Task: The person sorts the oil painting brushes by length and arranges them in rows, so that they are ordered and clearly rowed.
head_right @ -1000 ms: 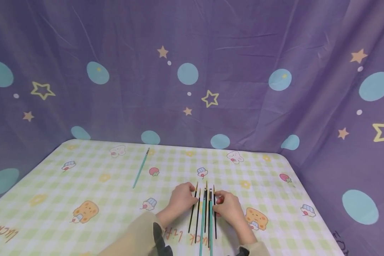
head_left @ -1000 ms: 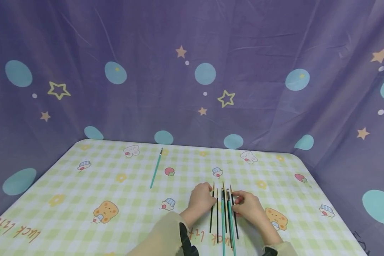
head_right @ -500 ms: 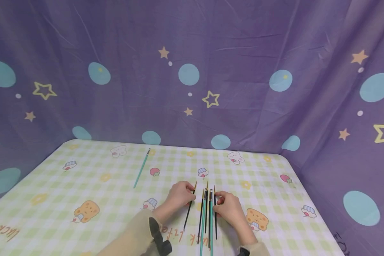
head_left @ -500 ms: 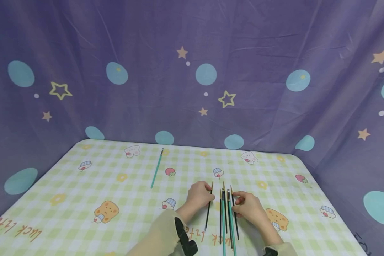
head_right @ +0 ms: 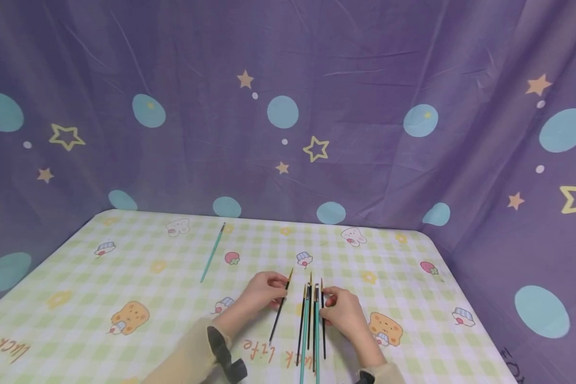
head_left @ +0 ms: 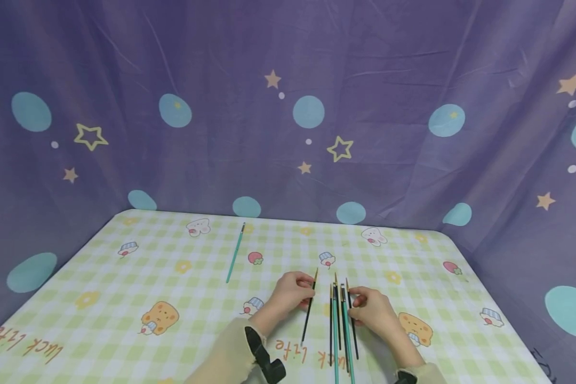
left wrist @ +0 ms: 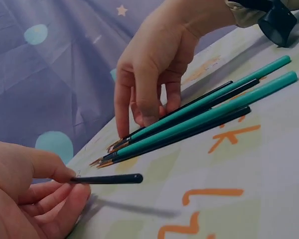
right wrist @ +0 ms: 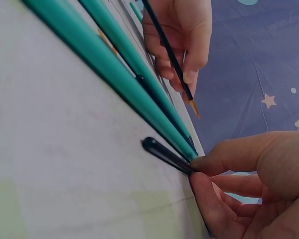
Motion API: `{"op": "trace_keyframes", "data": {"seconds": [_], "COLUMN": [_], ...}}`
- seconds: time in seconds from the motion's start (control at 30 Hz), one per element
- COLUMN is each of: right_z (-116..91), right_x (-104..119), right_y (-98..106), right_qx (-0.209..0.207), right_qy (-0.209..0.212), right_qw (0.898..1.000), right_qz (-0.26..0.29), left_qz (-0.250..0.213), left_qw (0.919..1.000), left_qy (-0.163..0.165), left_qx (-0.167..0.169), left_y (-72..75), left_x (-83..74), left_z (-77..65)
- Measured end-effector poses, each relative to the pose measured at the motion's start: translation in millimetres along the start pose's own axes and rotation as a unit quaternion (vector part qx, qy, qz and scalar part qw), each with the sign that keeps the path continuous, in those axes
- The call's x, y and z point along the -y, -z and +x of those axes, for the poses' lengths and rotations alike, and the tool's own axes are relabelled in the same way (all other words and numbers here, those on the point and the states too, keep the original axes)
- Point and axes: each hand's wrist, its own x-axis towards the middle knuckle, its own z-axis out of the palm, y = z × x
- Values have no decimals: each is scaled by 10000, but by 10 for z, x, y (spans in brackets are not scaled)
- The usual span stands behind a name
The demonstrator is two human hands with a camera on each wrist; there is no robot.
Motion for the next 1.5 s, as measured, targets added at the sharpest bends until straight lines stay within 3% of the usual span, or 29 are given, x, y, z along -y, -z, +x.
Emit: {"op": "trace_keyframes", "data": {"seconds": [0.53, 0.9, 1.5], "right_z": [-4, -10, -2], "right_x": [11, 30, 17], "right_y": [-1, 17, -2], "right_qx": [6, -45, 10], "right_qy": [-11, 62, -43], "right_qw": [10000, 9999, 10000], "right_qz": [-4, -95, -35], "left_qz": [-117, 268, 722], "left_qw": [9997, 9993, 9962], "left_qy": [-194, -225, -103], "left_qx": [91, -144, -468], "left_y": [275, 566, 860], "left_x": [12, 20, 119], "left_z": [-170, -339, -506]}}
